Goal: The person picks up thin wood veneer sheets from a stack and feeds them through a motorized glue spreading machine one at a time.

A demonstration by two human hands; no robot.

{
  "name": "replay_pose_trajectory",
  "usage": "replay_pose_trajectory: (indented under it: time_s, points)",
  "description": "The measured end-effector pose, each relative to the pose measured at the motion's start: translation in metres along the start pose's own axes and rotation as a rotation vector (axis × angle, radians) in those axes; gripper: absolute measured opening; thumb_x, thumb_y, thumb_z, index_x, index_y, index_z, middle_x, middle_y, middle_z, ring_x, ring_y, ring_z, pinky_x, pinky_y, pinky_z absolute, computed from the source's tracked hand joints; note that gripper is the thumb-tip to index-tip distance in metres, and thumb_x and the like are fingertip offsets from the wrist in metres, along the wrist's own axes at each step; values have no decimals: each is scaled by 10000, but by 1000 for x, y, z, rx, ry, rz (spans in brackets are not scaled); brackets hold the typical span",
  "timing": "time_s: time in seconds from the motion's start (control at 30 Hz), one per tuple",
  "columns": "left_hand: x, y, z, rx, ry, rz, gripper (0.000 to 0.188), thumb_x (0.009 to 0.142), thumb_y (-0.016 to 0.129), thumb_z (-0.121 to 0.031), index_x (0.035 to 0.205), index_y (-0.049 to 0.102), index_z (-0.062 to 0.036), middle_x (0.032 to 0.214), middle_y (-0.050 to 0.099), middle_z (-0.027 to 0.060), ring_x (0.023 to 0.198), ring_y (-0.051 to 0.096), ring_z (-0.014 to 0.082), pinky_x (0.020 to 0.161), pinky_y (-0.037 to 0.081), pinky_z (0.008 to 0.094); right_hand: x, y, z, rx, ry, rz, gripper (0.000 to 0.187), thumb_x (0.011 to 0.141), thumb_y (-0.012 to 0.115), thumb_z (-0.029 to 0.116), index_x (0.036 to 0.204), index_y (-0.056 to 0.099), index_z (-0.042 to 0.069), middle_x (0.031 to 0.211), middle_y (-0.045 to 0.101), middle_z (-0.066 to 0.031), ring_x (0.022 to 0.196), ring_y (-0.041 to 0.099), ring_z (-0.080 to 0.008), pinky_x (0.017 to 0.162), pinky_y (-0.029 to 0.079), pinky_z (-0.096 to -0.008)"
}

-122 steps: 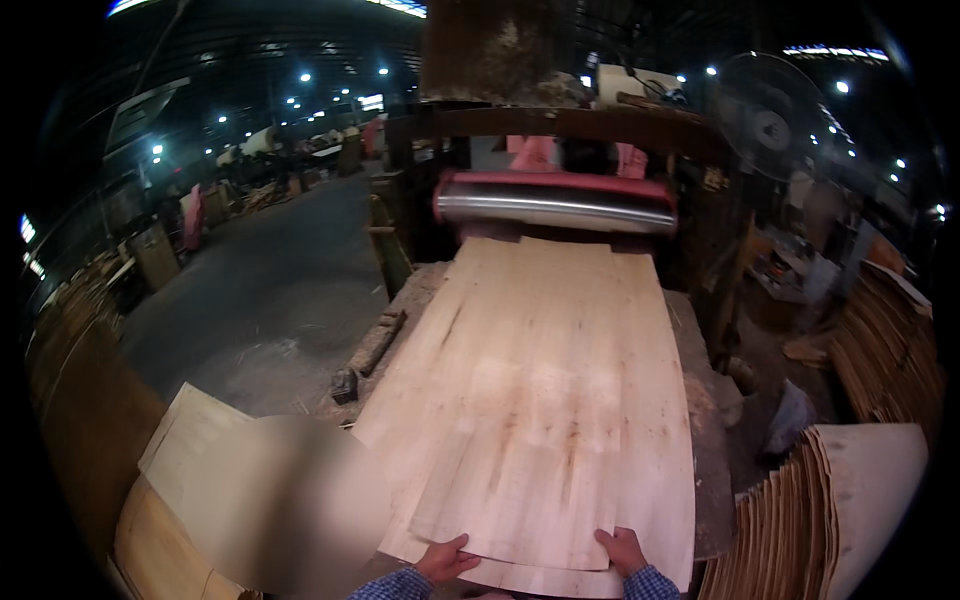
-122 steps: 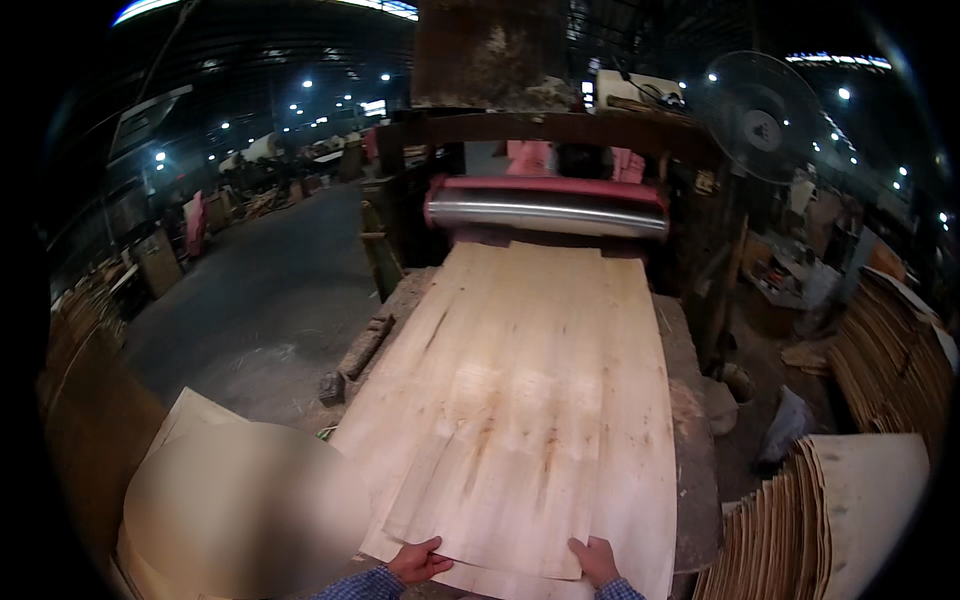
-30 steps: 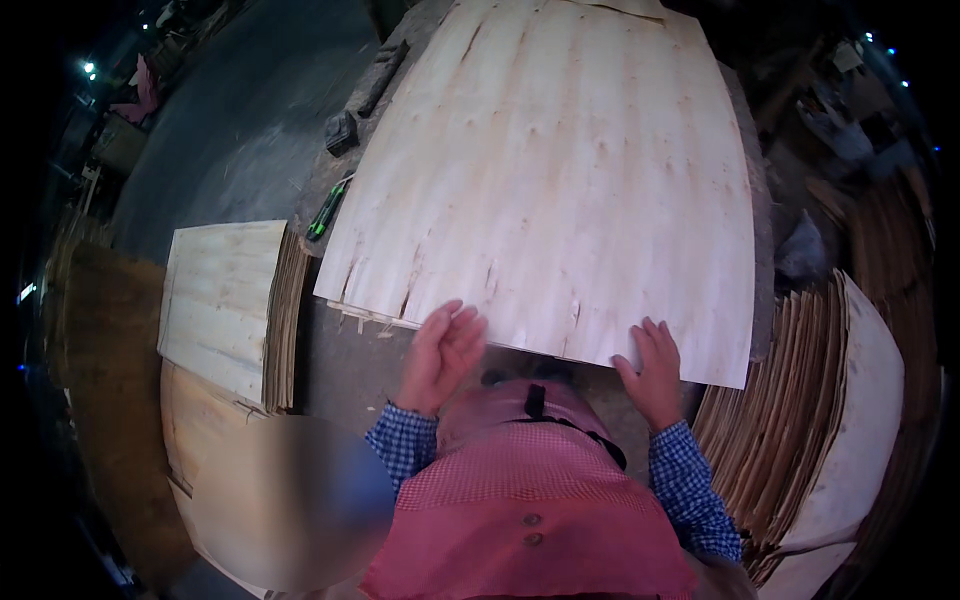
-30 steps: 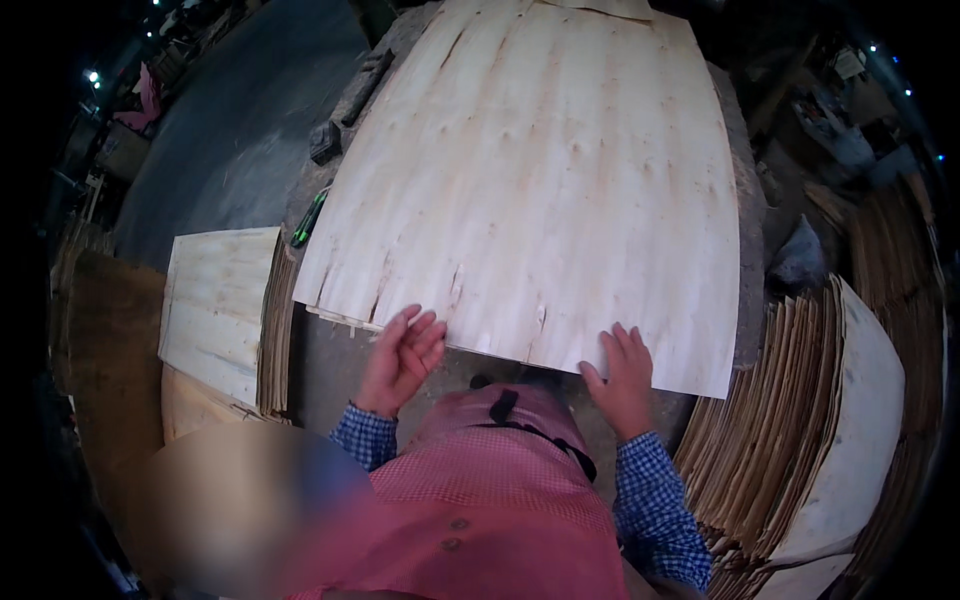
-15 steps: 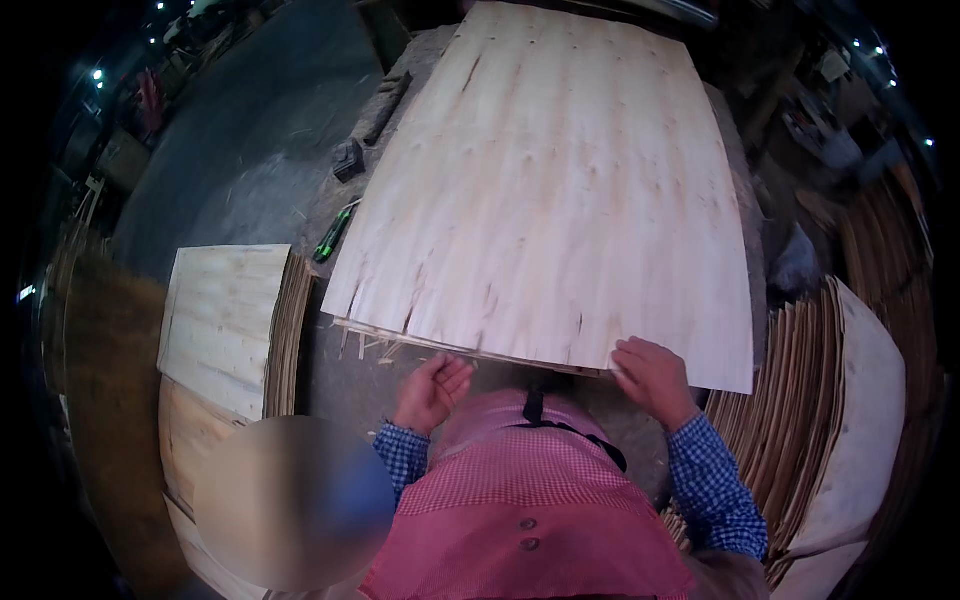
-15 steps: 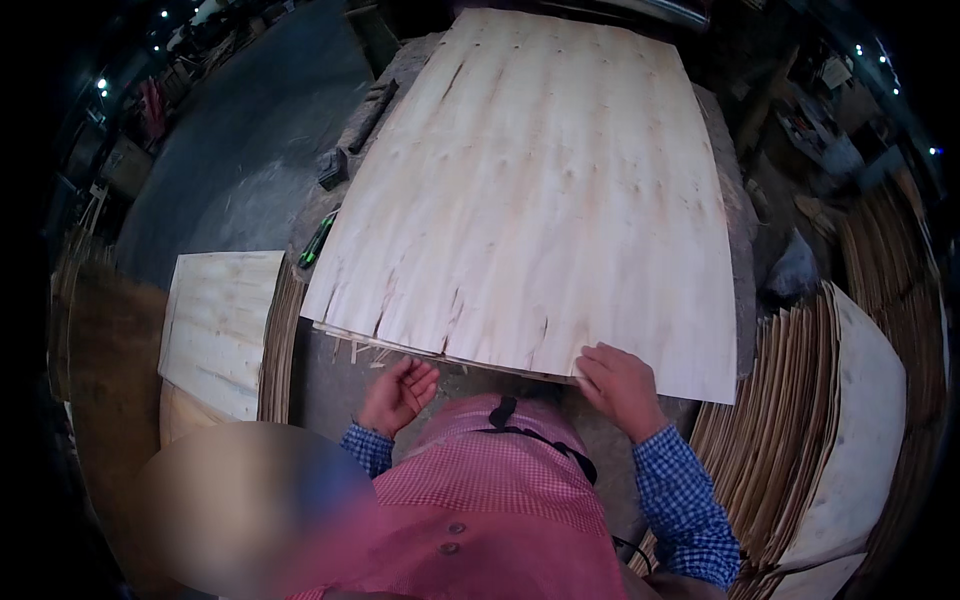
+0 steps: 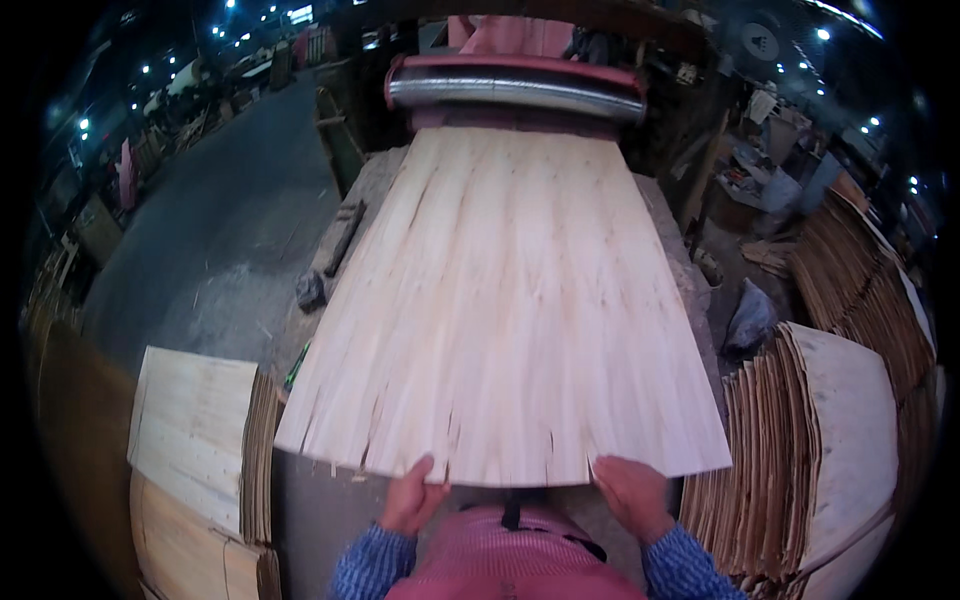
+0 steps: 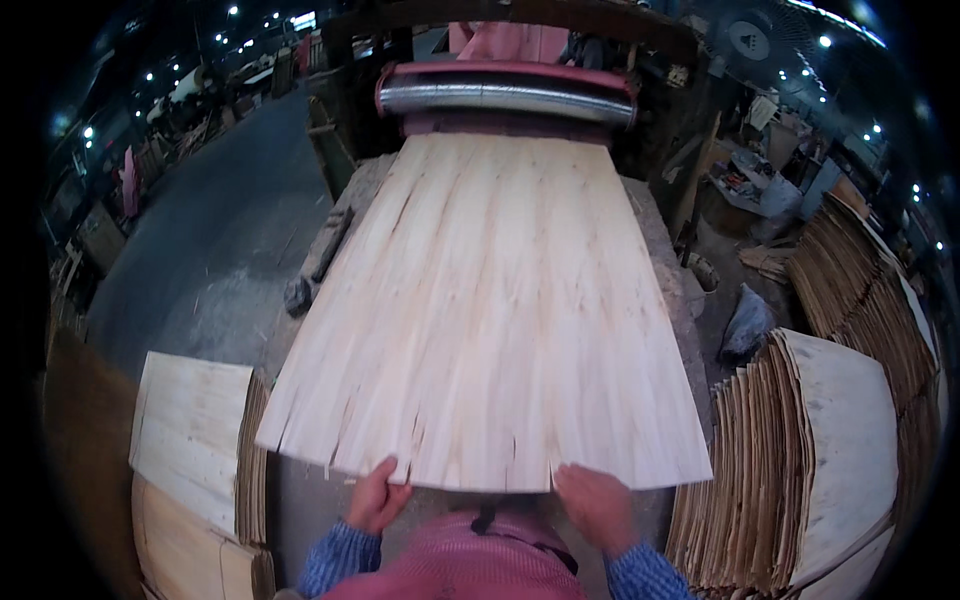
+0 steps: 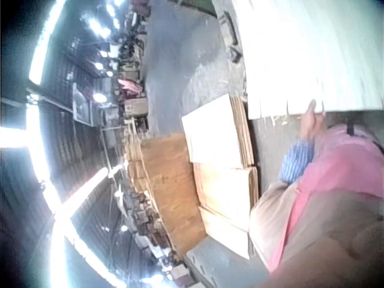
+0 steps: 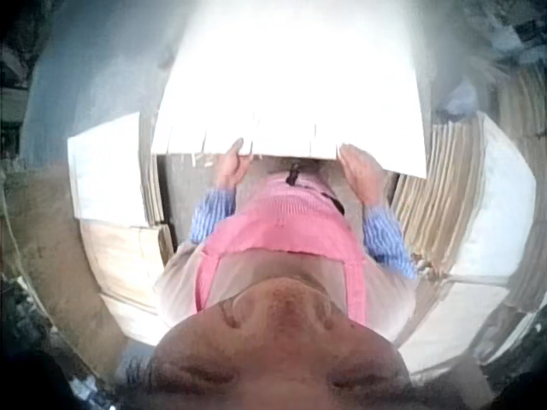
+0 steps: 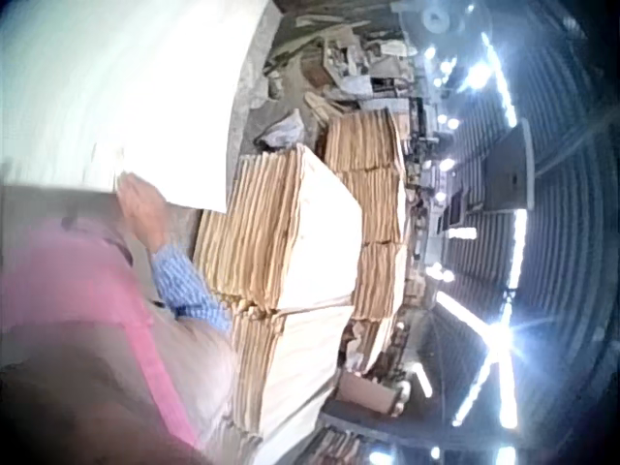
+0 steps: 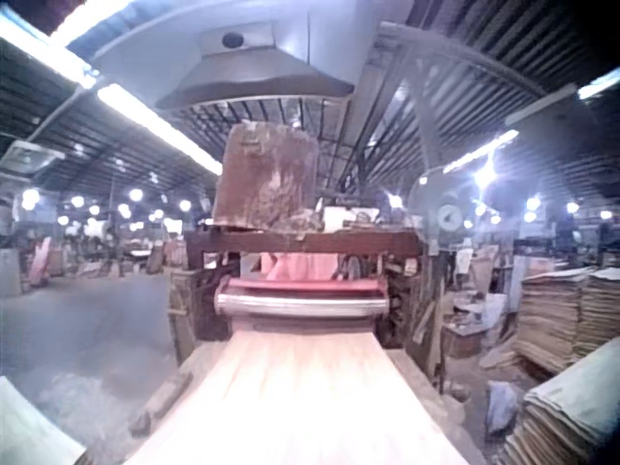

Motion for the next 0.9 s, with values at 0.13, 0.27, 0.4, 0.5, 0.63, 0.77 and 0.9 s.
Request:
replay_pose_trajectory:
  time_s: [0.13, 0.27, 0.4, 0.5, 0.63, 0.77, 0.9]
  points:
    - [-49, 53, -12, -134, 65, 41, 285, 1017, 490, -238, 1181, 567, -19, 987, 677, 88, 814, 666, 217, 656, 546, 322, -3, -9, 6, -80, 5, 66, 411, 729, 676, 40, 1138, 645, 40, 1165, 652, -159, 1093, 616, -370, 936, 497, -450]
    - [6, 69, -14, -59, 7, 212, 315, 1017, 496, -239, 1202, 561, 8, 1090, 675, 126, 982, 668, 271, 773, 567, 355, 23, 32, -68, -191, 99, 8, 568, 694, 667, 33, 1253, 567, 9, 1290, 583, -176, 1188, 549, -388, 999, 448, -455]
    - [9, 83, -18, 27, -3, 178, 301, 1027, 466, -218, 1172, 570, 25, 1092, 684, 168, 1077, 659, 325, 863, 571, 393, 89, 57, -112, -115, 90, 53, 603, 701, 636, -13, 1296, 536, -6, 1325, 552, -205, 1206, 524, -420, 1008, 442, -464]
    - [-4, 21, 9, 65, -140, 64, 273, 1027, 450, -210, 1127, 586, 4, 1023, 705, 150, 986, 699, 289, 785, 596, 353, 147, 101, -165, -157, 100, 18, 669, 691, 618, -42, 1348, 499, 4, 1356, 536, -217, 1263, 492, -414, 1068, 404, -460]
    - [-9, -32, 33, -13, -81, -268, 226, 1006, 475, -189, 1075, 594, -10, 983, 704, 130, 890, 712, 246, 682, 601, 308, 223, 156, -246, -272, 42, -59, 568, 762, 542, -27, 1329, 527, -6, 1369, 537, -213, 1251, 505, -405, 1095, 381, -459]
    - [-11, -23, 43, -40, -10, -424, 154, 991, 520, -168, 1038, 591, -39, 955, 692, 96, 870, 705, 223, 683, 588, 298, 285, 184, -303, -267, -22, -64, 532, 821, 556, 28, 1349, 501, 10, 1366, 531, -202, 1249, 505, -381, 1088, 395, -432]
    - [-14, -24, 54, -97, 50, -468, 150, 989, 552, -195, 1044, 591, -61, 980, 684, 88, 916, 694, 213, 738, 580, 312, 328, 203, -312, -364, 125, 43, 405, 887, 564, 128, 1278, 543, 25, 1322, 555, -185, 1205, 524, -366, 1040, 429, -442]
Point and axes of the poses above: each hand's wrist, its own x-axis towards the middle knuckle, its own y-axis out of the palm, z = x × y, the point moved 5 cm from there along x, towards the middle knuckle
